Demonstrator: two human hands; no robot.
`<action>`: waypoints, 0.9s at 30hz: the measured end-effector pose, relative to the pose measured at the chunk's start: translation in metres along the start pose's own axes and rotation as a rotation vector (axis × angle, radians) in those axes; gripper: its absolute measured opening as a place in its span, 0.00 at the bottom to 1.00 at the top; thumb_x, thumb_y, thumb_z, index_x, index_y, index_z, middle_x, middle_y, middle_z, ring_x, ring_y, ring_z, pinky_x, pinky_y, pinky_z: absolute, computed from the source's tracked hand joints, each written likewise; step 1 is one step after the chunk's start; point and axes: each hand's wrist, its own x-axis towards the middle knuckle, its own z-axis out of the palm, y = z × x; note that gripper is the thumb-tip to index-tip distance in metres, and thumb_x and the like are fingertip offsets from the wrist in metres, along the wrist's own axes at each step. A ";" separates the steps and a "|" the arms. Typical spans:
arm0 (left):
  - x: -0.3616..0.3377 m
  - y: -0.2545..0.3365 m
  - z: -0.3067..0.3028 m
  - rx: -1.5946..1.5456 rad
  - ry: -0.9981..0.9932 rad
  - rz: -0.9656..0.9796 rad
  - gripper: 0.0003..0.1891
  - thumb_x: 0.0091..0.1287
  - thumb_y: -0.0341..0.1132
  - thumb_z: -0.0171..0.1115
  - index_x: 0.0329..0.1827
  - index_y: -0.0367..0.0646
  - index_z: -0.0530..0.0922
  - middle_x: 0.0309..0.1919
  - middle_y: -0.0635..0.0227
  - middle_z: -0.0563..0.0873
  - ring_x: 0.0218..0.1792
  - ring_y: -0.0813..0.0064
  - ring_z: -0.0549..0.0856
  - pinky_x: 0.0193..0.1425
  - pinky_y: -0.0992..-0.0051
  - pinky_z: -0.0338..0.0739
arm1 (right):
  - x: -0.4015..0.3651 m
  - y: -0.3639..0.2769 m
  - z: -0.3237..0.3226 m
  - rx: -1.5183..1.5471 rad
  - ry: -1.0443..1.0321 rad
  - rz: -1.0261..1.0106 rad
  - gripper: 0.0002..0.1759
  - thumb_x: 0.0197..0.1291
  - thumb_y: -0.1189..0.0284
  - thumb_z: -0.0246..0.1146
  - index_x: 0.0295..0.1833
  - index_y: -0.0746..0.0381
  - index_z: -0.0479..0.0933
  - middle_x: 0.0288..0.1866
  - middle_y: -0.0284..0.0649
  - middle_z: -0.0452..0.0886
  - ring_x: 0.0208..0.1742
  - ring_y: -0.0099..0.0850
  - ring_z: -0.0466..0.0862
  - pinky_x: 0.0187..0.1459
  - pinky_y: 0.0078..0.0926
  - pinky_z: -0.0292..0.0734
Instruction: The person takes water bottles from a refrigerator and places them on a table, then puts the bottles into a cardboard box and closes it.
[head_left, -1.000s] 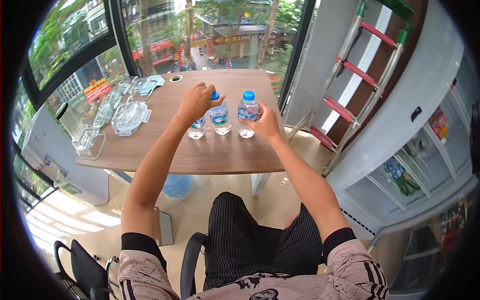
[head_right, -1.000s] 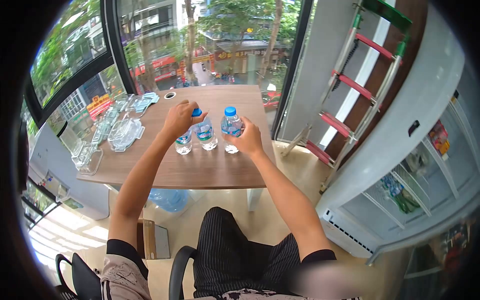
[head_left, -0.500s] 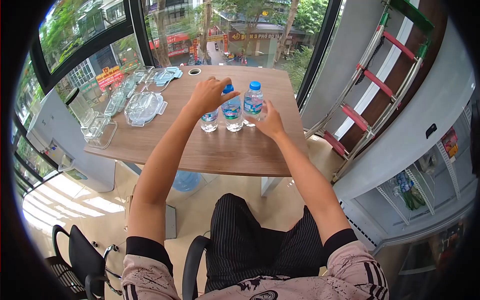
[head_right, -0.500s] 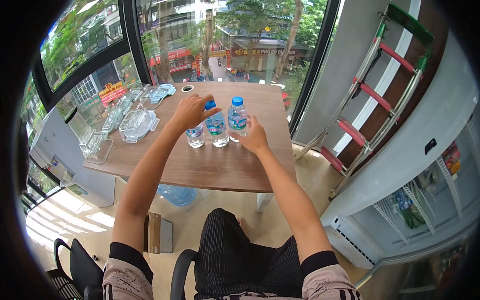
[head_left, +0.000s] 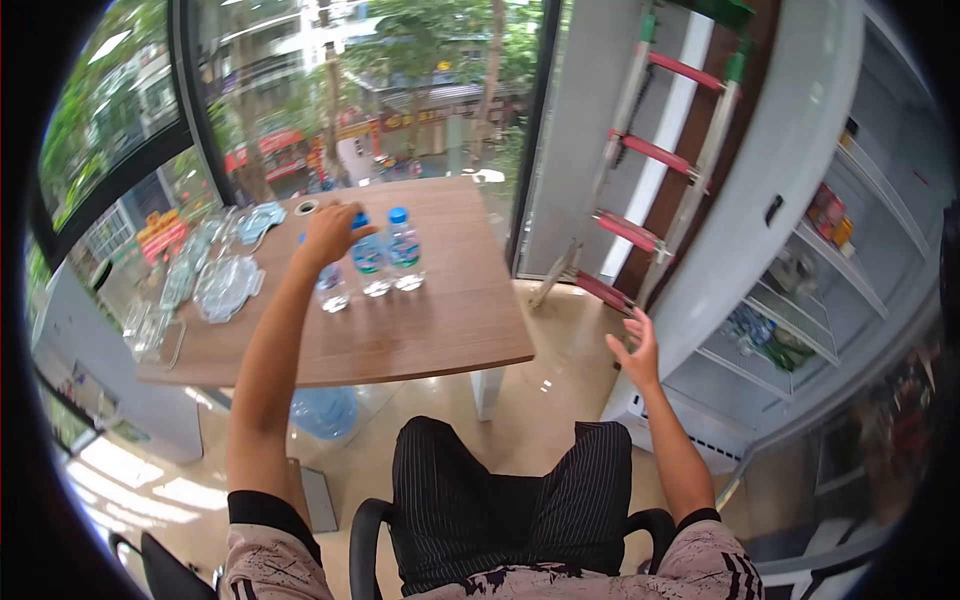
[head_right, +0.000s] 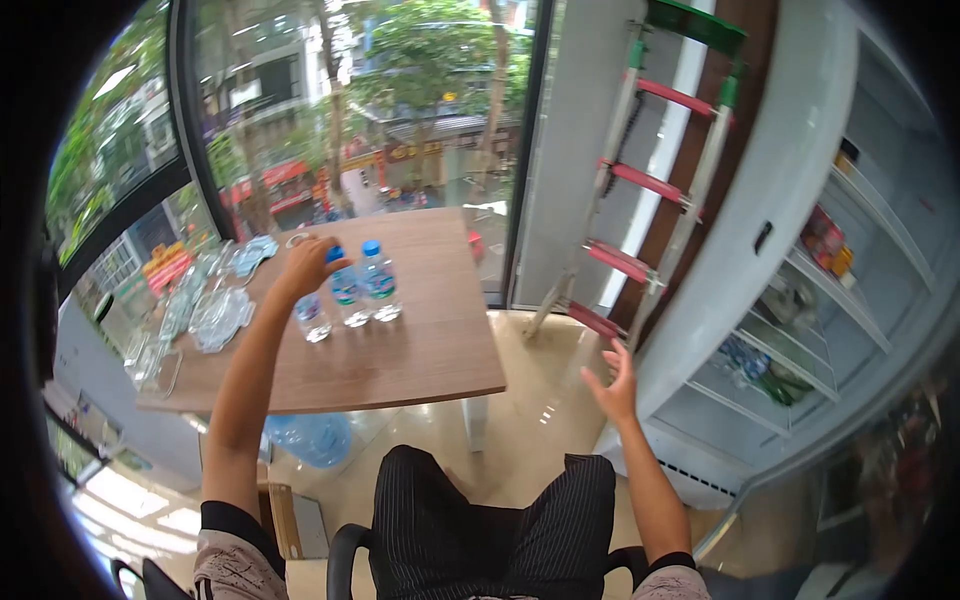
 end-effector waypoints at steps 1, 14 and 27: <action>0.002 -0.002 -0.004 -0.021 -0.019 -0.002 0.24 0.59 0.57 0.60 0.42 0.44 0.79 0.36 0.59 0.84 0.45 0.58 0.81 0.50 0.58 0.70 | -0.004 0.011 -0.027 -0.058 0.074 0.038 0.45 0.45 0.60 0.74 0.67 0.60 0.61 0.53 0.49 0.76 0.56 0.39 0.76 0.56 0.39 0.70; 0.023 -0.011 -0.017 -0.145 0.028 0.210 0.22 0.47 0.39 0.74 0.44 0.42 0.78 0.35 0.60 0.82 0.42 0.58 0.78 0.48 0.63 0.71 | -0.125 0.106 -0.234 -0.203 0.620 0.365 0.45 0.45 0.55 0.74 0.65 0.63 0.63 0.47 0.50 0.78 0.51 0.39 0.78 0.53 0.36 0.73; -0.023 0.486 -0.001 -0.864 -0.007 0.985 0.15 0.48 0.29 0.73 0.39 0.40 0.80 0.36 0.59 0.82 0.40 0.58 0.80 0.45 0.66 0.75 | -0.180 0.155 -0.258 -0.171 0.694 0.589 0.45 0.44 0.54 0.74 0.64 0.65 0.64 0.46 0.50 0.79 0.49 0.38 0.79 0.51 0.33 0.75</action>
